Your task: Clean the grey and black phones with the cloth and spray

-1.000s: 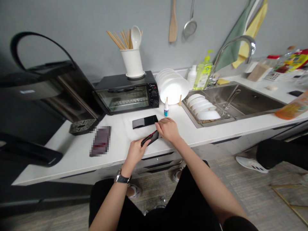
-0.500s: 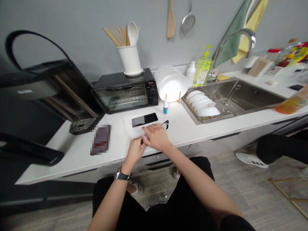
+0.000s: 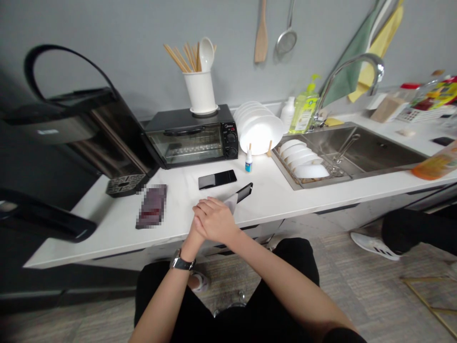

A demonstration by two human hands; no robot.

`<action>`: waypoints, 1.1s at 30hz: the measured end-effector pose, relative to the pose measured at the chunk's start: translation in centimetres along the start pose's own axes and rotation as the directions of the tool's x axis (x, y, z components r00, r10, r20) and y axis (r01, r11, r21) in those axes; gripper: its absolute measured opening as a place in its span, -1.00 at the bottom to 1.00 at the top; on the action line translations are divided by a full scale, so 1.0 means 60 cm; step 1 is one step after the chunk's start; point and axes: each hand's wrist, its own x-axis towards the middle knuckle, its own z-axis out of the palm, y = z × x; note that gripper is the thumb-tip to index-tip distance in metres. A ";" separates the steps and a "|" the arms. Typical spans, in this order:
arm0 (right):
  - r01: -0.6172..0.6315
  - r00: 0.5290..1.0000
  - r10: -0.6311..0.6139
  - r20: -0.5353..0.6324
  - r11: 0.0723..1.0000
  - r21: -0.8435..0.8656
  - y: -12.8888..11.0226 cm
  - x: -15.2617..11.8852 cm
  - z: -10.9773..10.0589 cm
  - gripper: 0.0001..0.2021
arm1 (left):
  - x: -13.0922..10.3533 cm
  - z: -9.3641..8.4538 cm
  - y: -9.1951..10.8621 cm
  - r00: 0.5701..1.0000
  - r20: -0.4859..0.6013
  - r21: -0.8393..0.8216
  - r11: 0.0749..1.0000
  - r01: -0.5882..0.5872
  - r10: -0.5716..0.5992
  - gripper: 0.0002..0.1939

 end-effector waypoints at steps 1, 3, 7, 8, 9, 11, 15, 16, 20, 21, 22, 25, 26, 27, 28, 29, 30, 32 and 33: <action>0.001 1.000 -0.001 0.024 1.000 -0.022 0.017 -0.004 -0.007 -0.62 | 0.000 -0.002 0.002 1.000 0.023 0.006 1.000 -0.007 0.007 -0.76; -0.088 0.994 0.093 0.064 0.992 -0.085 0.075 -0.012 -0.030 -0.60 | 0.001 -0.008 0.014 0.996 0.077 0.009 0.999 -0.033 0.032 -0.79; -0.344 0.932 0.360 0.046 0.918 -0.199 0.190 -0.020 -0.073 -0.56 | 0.004 -0.022 0.041 0.992 0.105 -0.025 0.997 -0.068 0.071 -0.74; -0.360 0.928 0.371 0.022 0.913 -0.194 0.197 -0.019 -0.075 -0.55 | 0.005 -0.023 0.044 0.992 0.105 -0.028 0.997 -0.072 0.075 -0.72; -0.356 0.932 0.361 -0.004 0.918 -0.176 0.193 -0.017 -0.072 -0.55 | 0.005 -0.022 0.044 0.992 0.106 -0.022 0.997 -0.071 0.073 -0.73; -0.309 0.951 0.305 -0.046 0.944 -0.115 0.153 -0.012 -0.053 -0.58 | 0.005 -0.017 0.037 0.992 0.113 0.012 0.998 -0.055 0.053 -0.77; -0.126 0.991 0.126 -0.055 0.992 -0.002 0.034 -0.002 0.001 -0.67 | 0.004 -0.003 0.011 0.994 0.107 0.084 0.996 0.006 -0.015 -0.77; -0.078 0.996 0.078 -0.046 0.997 0.008 0.019 -0.002 0.007 -0.67 | 0.003 -0.002 0.007 0.994 0.105 0.088 0.996 0.012 -0.022 -0.76; -0.081 0.996 0.081 0.024 0.996 0.043 0.067 -0.010 -0.012 -0.59 | -0.001 -0.013 0.013 0.990 0.141 0.078 0.997 -0.008 -0.003 -0.79; -0.174 0.985 0.173 0.015 0.982 0.078 0.096 -0.015 -0.025 -0.58 | -0.002 -0.017 0.018 0.990 0.141 0.058 0.998 -0.021 0.012 -0.79; -0.297 0.954 0.299 0.000 0.946 0.132 0.126 -0.018 -0.038 -0.57 | -0.003 -0.021 0.024 0.991 0.134 0.029 0.999 -0.032 0.028 -0.79; -0.466 0.869 0.493 -0.047 0.846 0.260 0.187 -0.024 -0.067 -0.48 | -0.001 -0.026 0.042 0.996 0.084 -0.103 0.995 -0.014 0.023 -0.75; -0.483 0.851 0.520 -0.067 0.827 0.286 0.192 -0.025 -0.070 -0.42 | 0.002 -0.025 0.048 0.999 0.046 -0.164 0.986 0.016 -0.008 -0.76; -0.498 0.833 0.546 -0.088 0.810 0.311 0.191 -0.025 -0.068 -0.36 | 0.006 -0.024 0.055 0.999 -0.006 -0.239 0.970 0.049 -0.052 -0.77; -0.519 0.805 0.583 -0.110 0.782 0.346 0.184 -0.024 -0.063 -0.30 | 0.011 -0.023 0.062 0.993 -0.066 -0.327 0.942 0.074 -0.101 -0.78; -0.543 0.769 0.626 -0.129 0.746 0.387 0.173 -0.024 -0.054 -0.25 | 0.016 -0.022 0.070 0.981 -0.128 -0.415 0.906 0.080 -0.145 -0.78; -0.563 0.730 0.669 -0.141 0.705 0.432 0.161 -0.024 -0.045 -0.22 | 0.022 -0.022 0.079 0.968 -0.181 -0.493 0.867 0.065 -0.176 -0.76; -0.585 0.657 0.740 -0.144 0.621 0.522 0.139 -0.021 -0.027 -0.19 | 0.033 -0.024 0.098 0.955 -0.236 -0.574 0.819 0.010 -0.177 -0.74; -0.590 0.625 0.768 -0.141 0.583 0.558 0.132 -0.019 -0.023 -0.18 | 0.038 -0.027 0.107 0.959 -0.238 -0.580 0.814 -0.014 -0.153 -0.74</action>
